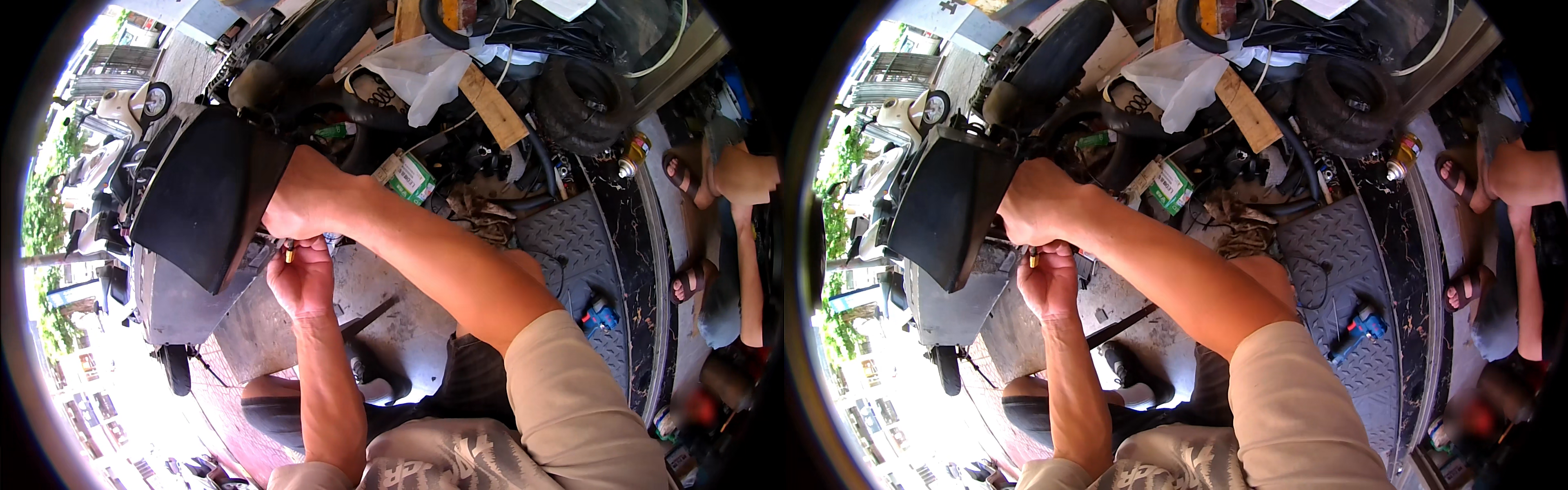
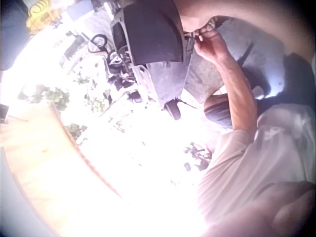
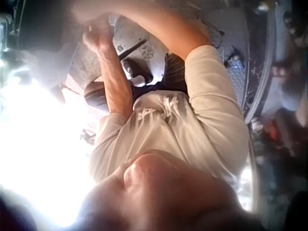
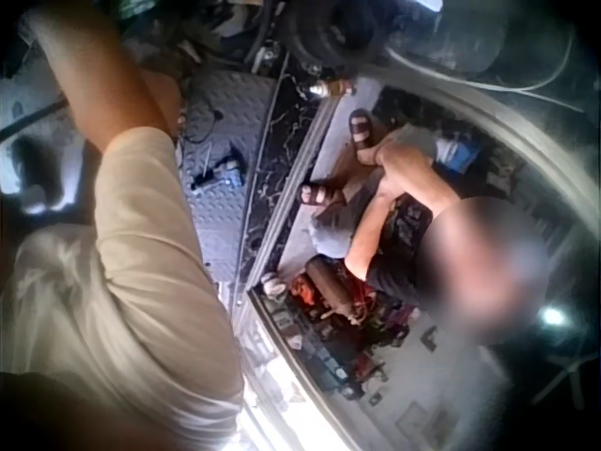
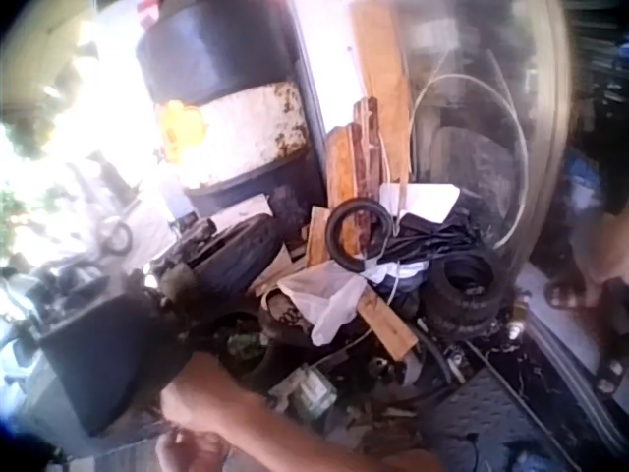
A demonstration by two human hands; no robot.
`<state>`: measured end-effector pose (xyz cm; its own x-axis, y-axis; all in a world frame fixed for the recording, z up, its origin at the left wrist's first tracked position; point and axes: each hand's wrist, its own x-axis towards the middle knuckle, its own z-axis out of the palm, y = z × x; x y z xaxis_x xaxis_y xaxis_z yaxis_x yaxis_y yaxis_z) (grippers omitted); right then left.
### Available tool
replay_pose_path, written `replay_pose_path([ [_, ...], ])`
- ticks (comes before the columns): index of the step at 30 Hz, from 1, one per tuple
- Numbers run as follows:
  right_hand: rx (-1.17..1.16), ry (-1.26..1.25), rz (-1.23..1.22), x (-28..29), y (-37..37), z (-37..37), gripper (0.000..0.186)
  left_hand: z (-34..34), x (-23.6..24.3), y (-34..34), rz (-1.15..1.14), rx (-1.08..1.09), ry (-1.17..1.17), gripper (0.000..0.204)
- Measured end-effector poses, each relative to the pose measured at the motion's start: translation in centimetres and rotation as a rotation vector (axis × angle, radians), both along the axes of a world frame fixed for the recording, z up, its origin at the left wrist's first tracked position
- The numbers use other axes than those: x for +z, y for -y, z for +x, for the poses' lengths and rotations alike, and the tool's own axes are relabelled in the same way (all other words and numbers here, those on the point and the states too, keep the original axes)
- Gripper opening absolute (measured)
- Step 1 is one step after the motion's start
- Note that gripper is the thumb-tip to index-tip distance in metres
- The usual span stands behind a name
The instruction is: The person manipulates internal wiring and components of an electric scooter, connecting wires and replacing a plastic cover piece by hand.
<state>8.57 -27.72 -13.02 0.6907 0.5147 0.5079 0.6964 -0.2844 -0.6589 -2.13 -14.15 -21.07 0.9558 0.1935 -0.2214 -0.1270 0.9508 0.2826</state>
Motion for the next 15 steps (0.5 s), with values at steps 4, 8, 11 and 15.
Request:
replay_pose_path([
  [4,-0.010,0.175,0.082,-1.0,-0.5,0.9,0.026,0.3,-0.1,0.6,0.013,0.060,-0.064,0.017],
  [8,-0.010,0.238,0.060,-0.9,-0.9,1.3,0.028,0.3,-0.5,0.6,-0.047,0.002,-0.039,0.017],
  [11,-0.031,0.255,0.103,-1.0,-1.3,1.3,0.026,0.6,0.1,1.2,-0.050,0.024,-0.069,0.018],
  [15,0.000,0.178,0.131,-1.8,-1.3,1.6,0.022,0.8,-1.2,-0.4,-0.024,-0.050,0.037,0.017],
])
